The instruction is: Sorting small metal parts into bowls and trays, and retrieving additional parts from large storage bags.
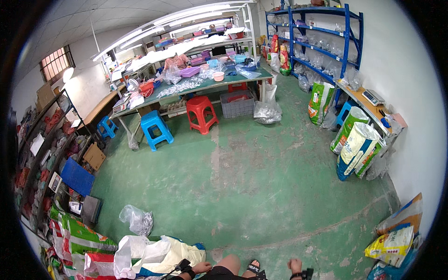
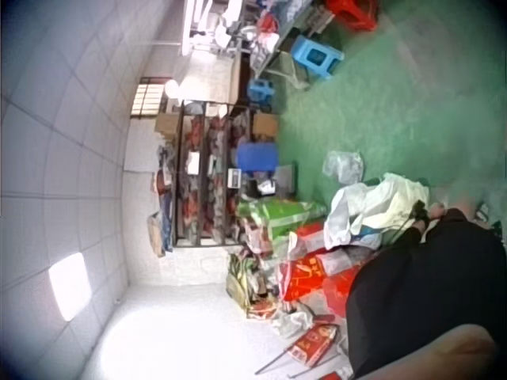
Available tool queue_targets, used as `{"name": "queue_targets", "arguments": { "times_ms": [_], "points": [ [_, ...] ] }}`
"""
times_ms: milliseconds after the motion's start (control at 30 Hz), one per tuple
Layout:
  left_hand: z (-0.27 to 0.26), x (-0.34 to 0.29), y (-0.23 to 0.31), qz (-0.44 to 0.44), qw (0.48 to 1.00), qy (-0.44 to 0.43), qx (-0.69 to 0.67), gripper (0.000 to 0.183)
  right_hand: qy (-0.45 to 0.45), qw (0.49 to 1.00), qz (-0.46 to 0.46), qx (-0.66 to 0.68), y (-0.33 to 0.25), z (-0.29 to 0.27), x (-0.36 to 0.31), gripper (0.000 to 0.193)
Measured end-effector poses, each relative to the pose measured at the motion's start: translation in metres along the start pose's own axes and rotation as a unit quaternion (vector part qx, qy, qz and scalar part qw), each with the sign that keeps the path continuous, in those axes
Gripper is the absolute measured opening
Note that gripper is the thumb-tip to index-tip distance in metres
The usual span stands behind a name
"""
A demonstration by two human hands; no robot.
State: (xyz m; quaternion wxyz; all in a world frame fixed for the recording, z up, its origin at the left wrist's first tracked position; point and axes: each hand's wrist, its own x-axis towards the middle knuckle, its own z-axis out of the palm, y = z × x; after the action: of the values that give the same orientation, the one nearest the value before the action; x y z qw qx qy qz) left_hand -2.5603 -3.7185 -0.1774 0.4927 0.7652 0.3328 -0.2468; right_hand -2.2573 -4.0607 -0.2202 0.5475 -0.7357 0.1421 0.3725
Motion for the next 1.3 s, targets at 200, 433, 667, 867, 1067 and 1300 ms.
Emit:
{"name": "queue_targets", "arguments": {
  "times_ms": [200,433,667,867,1067,1300],
  "points": [
    [-0.084,0.109,0.096,-0.104,0.977,0.090,-0.162,0.027,-0.094,0.967,-0.233,-0.042,-0.307,0.142,0.070,0.018],
    [-0.195,0.242,0.119,-0.372,0.905,0.079,-0.189,0.018,-0.106,0.903,-0.138,-0.392,-0.245,0.064,0.208,0.021],
    [-0.304,0.389,0.326,-0.078,0.930,0.203,-0.296,0.022,-0.008,0.894,0.156,-0.420,-0.240,-0.055,0.226,0.022],
    [-0.310,0.453,0.347,-0.081,0.951,0.197,-0.225,0.029,0.034,0.930,0.139,-0.338,-0.359,-0.051,0.382,0.022],
    [-0.267,0.389,0.251,-0.282,0.838,0.254,-0.392,0.034,-0.027,0.990,-0.100,-0.094,-0.658,0.170,0.546,0.015],
    [-0.285,0.370,0.200,-0.411,0.826,0.193,-0.334,0.028,-0.195,0.926,-0.268,-0.182,-0.775,0.450,0.533,0.017]
  ]
}}
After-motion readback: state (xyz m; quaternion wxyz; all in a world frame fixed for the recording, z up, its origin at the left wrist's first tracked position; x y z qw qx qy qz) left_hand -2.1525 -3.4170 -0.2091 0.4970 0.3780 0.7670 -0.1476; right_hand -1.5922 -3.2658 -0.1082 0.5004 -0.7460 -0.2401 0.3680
